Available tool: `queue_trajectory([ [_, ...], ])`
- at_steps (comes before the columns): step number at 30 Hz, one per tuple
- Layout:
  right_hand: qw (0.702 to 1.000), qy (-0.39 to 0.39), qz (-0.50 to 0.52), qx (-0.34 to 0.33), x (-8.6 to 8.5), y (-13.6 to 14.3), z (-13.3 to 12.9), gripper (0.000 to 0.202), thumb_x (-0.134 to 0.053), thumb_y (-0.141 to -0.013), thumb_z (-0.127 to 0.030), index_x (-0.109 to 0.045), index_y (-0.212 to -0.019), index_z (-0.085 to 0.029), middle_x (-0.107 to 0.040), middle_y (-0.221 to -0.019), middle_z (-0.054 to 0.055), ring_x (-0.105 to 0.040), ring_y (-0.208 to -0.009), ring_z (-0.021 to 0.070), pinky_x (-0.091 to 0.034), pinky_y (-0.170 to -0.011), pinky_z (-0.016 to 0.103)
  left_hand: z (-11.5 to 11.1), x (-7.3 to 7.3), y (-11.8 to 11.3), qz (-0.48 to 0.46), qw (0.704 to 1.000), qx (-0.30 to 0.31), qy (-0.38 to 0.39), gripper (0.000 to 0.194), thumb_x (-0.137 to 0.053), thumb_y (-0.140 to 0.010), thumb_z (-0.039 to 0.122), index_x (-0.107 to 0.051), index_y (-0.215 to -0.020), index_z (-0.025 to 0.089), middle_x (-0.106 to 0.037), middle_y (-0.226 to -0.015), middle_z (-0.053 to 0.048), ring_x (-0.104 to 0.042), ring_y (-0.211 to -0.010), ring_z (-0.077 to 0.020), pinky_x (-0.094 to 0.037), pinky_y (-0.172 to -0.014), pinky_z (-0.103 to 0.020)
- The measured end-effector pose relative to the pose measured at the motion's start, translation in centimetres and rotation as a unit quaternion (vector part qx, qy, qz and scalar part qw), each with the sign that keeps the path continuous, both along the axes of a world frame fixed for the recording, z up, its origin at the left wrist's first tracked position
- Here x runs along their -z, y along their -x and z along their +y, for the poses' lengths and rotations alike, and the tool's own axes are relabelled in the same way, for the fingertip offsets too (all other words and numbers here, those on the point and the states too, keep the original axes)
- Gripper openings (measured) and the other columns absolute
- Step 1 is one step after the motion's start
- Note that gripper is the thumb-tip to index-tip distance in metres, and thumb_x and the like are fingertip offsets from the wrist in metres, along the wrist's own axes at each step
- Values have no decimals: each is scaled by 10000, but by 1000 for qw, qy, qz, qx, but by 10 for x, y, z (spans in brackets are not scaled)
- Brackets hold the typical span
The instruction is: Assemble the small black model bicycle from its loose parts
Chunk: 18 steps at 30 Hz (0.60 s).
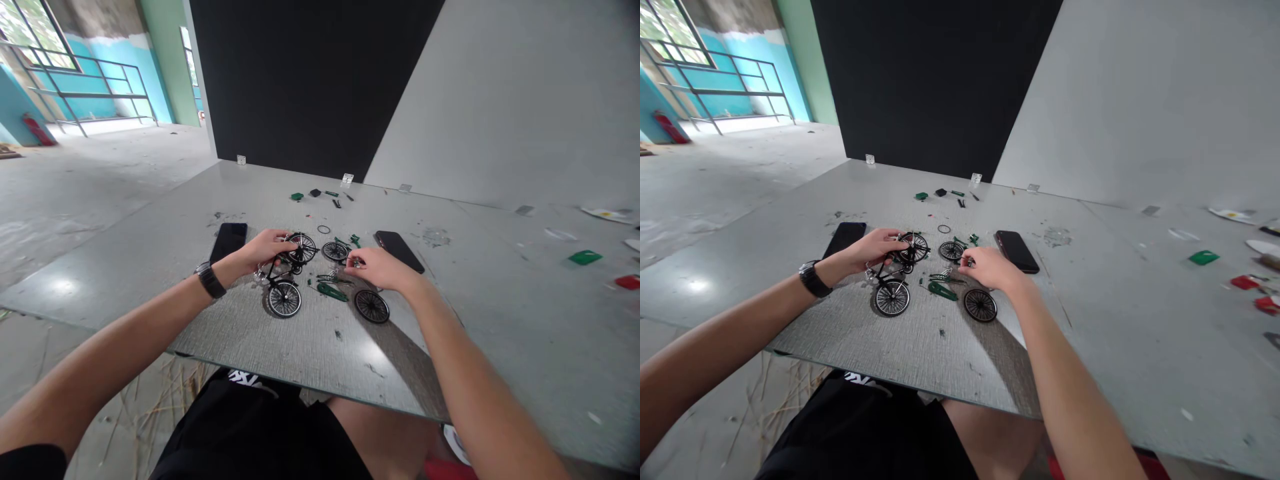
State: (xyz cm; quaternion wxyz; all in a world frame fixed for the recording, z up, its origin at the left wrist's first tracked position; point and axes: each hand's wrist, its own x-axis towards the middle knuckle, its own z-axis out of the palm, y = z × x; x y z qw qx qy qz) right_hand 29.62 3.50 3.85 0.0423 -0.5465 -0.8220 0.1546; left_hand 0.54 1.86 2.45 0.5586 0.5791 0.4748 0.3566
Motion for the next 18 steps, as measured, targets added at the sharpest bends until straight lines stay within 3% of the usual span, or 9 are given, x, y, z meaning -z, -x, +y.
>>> queue_trajectory([
  [5,996,-74,47,35,0,5,9,328,-424,-998,-449,-657,-1049,-224,-672,-719,52,-563,-615,197,-374,-604,340,3,4,0,-6,1000,4,7,141,-690,-942,223,-719,-1062,156,-685,-824,-31,-499,-446,-14,-332,-403,-169],
  [8,992,-118,41,22,-1,14,27,353,-425,-999,-401,-693,-1125,-209,-736,-884,109,-642,-758,239,-423,-684,365,2,4,-1,2,1000,10,11,173,-686,-940,226,-713,-1095,154,-683,-829,-29,-496,-435,-16,-312,-387,-169],
  [11,993,-114,0,-8,2,23,49,351,-503,-946,-311,-731,-1196,-217,-746,-1145,144,-671,-999,300,-464,-820,407,-1,1,-2,9,1000,14,6,160,-687,-933,216,-716,-1076,150,-683,-801,-25,-499,-431,-24,-306,-378,-173],
  [18,995,-76,-66,-16,13,29,75,451,-441,-944,-265,-745,-1275,-228,-748,-1227,127,-680,-1083,334,-481,-896,459,-3,1,-4,4,1000,28,-2,163,-680,-929,211,-716,-1071,141,-696,-825,-38,-503,-445,-28,-337,-394,-177],
])
